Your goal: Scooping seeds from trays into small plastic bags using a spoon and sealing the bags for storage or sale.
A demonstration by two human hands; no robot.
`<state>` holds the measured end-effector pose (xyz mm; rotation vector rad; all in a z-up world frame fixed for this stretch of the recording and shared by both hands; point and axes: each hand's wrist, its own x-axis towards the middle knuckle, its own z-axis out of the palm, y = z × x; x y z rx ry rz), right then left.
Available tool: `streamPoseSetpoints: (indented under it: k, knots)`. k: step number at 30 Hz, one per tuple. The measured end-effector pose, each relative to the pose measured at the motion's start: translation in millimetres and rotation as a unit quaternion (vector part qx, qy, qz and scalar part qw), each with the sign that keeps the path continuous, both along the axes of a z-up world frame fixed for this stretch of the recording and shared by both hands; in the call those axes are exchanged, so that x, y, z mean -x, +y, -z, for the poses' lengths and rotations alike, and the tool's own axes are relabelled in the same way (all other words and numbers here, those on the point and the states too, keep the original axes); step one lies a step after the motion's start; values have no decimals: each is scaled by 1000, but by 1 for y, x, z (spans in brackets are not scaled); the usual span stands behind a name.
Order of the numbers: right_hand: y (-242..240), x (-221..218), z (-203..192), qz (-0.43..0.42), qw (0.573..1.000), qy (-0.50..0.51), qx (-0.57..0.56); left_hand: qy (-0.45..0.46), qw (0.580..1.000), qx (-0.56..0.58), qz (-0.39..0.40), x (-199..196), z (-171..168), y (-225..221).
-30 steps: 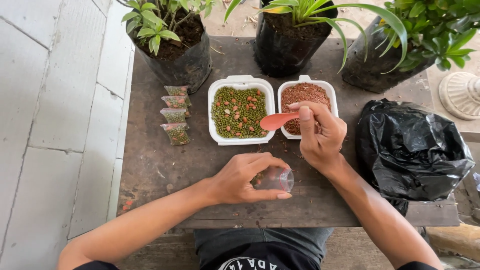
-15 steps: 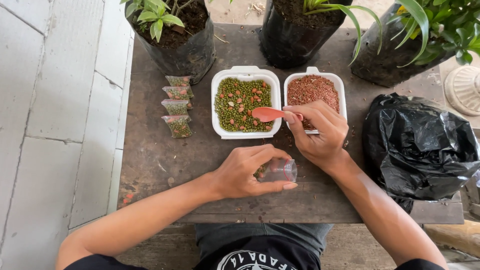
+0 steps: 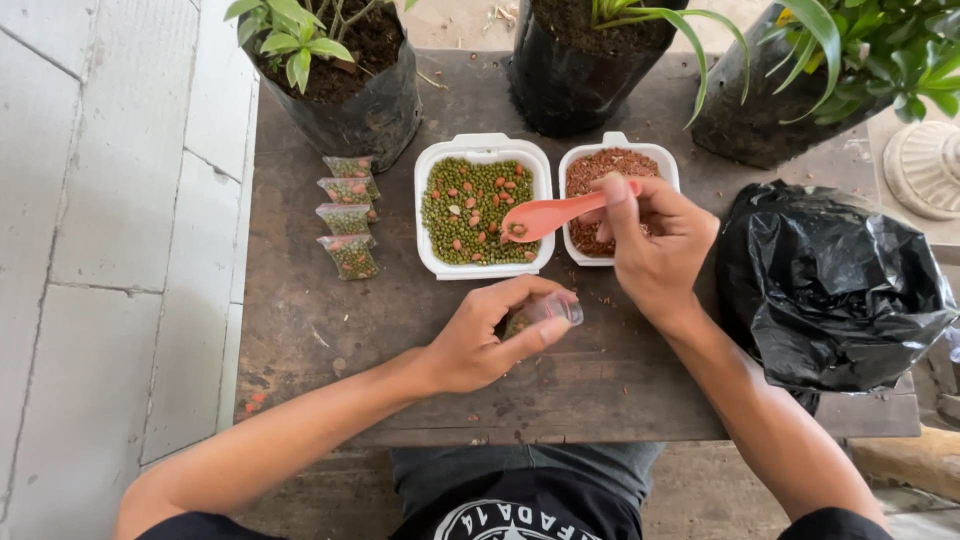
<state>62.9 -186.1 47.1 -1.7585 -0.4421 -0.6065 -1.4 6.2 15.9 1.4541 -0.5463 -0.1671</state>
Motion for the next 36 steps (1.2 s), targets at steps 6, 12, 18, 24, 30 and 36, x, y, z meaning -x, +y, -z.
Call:
streamPoseSetpoints:
  k: [6, 12, 18, 24, 30, 36]
  knots:
    - [-8, -3, -11, 36, 998, 13, -57, 220, 943, 230, 96, 3, 12, -8]
    - [-16, -3, -10, 53, 995, 40, -80, 318, 899, 281, 109, 0, 16, -4]
    - [-15, 2, -11, 25, 998, 25, -44, 329, 893, 287, 112, 1, 15, -4]
    - [-6, 13, -14, -14, 999, 30, -22, 329, 891, 298, 90, 1, 14, -3]
    - [-11, 14, -2, -82, 993, -69, 56, 327, 896, 288, 86, 3, 13, -3]
    - [-4, 21, 5, -146, 963, -184, 134, 312, 905, 276, 84, 0, 8, -6]
